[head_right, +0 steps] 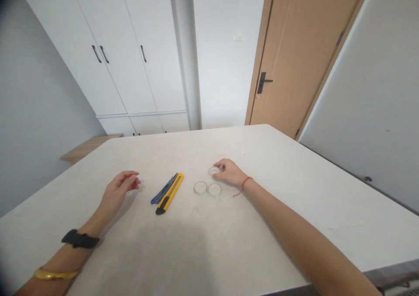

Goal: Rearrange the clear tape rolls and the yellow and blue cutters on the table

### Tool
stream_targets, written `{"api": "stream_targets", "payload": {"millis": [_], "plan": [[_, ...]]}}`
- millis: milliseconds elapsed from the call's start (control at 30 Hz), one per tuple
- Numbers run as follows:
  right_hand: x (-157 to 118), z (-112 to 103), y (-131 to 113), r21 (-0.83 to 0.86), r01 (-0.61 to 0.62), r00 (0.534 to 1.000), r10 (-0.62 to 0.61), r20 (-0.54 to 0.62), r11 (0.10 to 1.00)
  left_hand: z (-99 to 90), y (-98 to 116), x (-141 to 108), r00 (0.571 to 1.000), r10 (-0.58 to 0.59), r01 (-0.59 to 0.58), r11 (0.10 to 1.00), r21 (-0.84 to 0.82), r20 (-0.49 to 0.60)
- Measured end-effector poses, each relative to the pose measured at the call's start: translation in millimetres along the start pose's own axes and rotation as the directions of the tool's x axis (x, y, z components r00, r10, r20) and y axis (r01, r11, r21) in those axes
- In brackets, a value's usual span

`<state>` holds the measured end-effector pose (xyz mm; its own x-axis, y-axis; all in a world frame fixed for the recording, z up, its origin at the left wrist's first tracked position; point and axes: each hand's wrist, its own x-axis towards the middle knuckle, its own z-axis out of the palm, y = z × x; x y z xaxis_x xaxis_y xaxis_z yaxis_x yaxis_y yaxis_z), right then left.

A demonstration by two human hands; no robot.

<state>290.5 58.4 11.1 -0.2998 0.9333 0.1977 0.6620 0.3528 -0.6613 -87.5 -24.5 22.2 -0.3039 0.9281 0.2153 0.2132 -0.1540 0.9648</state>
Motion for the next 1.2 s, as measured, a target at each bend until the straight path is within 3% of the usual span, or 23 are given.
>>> {"api": "stream_targets", "payload": {"millis": [200, 500, 733, 933, 1033, 1200], "plan": [[1.7, -14.7, 18.1, -0.081, 0.013, 0.999, -0.016, -0.036, 0.997, 1.0, 0.1, -1.0, 1.000, -0.011, 0.011, 1.000, 0.014, 0.007], [-0.5, -12.5, 25.5, -0.128, 0.079, 0.996, -0.083, -0.031, 0.989, 3.0, 4.8, -5.9, 0.999, -0.044, 0.043, 0.998, 0.045, 0.013], [-10.4, -23.4, 11.6, 0.045, 0.038, 0.995, -0.034, -0.092, 0.998, 3.3, 0.8, -4.4, 0.996, -0.084, 0.084, 0.996, 0.031, 0.004], [-55.0, -33.4, -25.7, 0.199, 0.191, 0.973, -0.212, 0.087, 0.961, 4.6, -0.3, -3.2, 0.989, -0.143, 0.142, 0.989, -0.036, -0.035], [-69.0, -25.5, -32.4, 0.193, 0.172, 0.969, -0.201, 0.141, 0.966, 4.8, -0.2, -3.1, 0.987, -0.154, 0.152, 0.987, -0.059, -0.035], [-65.6, -13.2, -26.1, 0.142, 0.147, 0.972, -0.170, 0.164, 0.979, 4.3, -2.2, -2.8, 0.987, -0.160, 0.158, 0.985, -0.063, -0.031]]}}
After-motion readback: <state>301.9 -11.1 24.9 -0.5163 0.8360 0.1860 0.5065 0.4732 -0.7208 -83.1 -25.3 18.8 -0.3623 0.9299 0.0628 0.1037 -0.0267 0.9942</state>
